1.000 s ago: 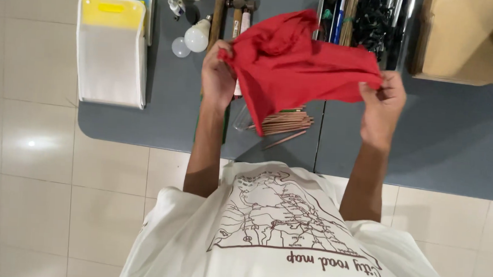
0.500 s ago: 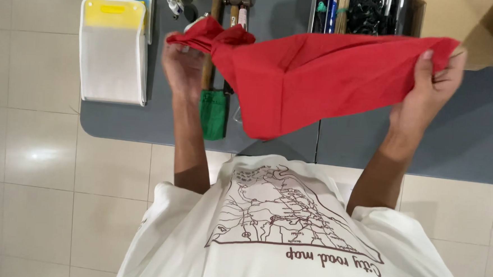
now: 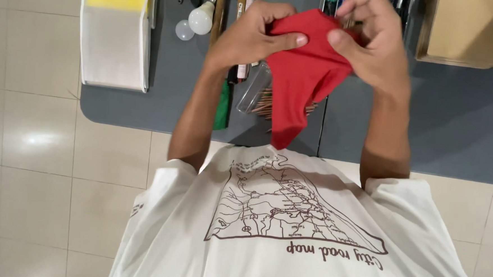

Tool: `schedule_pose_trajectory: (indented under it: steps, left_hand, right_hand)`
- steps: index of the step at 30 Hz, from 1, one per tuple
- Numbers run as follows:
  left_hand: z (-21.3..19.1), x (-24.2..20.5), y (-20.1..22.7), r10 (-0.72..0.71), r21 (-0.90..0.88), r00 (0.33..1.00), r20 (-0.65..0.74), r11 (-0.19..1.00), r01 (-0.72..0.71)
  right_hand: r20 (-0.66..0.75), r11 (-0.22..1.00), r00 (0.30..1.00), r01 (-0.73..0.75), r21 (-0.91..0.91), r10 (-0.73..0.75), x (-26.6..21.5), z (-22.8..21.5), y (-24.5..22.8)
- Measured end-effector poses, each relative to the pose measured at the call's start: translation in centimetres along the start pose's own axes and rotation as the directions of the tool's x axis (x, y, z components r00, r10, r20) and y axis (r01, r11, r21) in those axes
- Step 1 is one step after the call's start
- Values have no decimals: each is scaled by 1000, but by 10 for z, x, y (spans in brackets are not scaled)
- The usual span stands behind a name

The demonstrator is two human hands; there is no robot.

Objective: The person folds a red cloth and uses it to wipe a small white tube and a clear glass cup. They then wipe several wooden sticks and place them into the glass cup. The person also handles a green cloth and a blue sponge on the table.

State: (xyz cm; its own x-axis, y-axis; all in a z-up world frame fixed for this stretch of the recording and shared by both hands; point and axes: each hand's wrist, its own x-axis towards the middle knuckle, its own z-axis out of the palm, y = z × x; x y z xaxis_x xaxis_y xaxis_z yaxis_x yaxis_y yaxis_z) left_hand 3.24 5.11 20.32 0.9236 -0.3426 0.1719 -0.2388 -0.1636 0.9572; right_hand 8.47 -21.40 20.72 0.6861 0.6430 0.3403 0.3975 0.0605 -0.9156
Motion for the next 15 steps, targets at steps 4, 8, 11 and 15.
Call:
schedule_pose_trajectory:
  steps: [4, 8, 11, 15]
  left_hand:
    - [-26, -16, -4, 66, 138, 991, -121, 989, -49]
    - [-63, -40, -14, 259, 305, 914, -313, 939, -162]
    - [-66, -62, -8, 234, 416, 948, -217, 901, -127]
    - [-63, -71, -20, -21, 444, 986, -165, 891, 93]
  right_hand:
    - [118, 990, 992, -53, 130, 37, -20, -14, -15]
    - [-115, 879, 926, -377, -293, 359, -84, -61, 23]
    - [-360, 944, 913, -271, -188, 191, -128, -90, 46]
    - [-262, 977, 960, 41, -211, -97, -150, -111, 61]
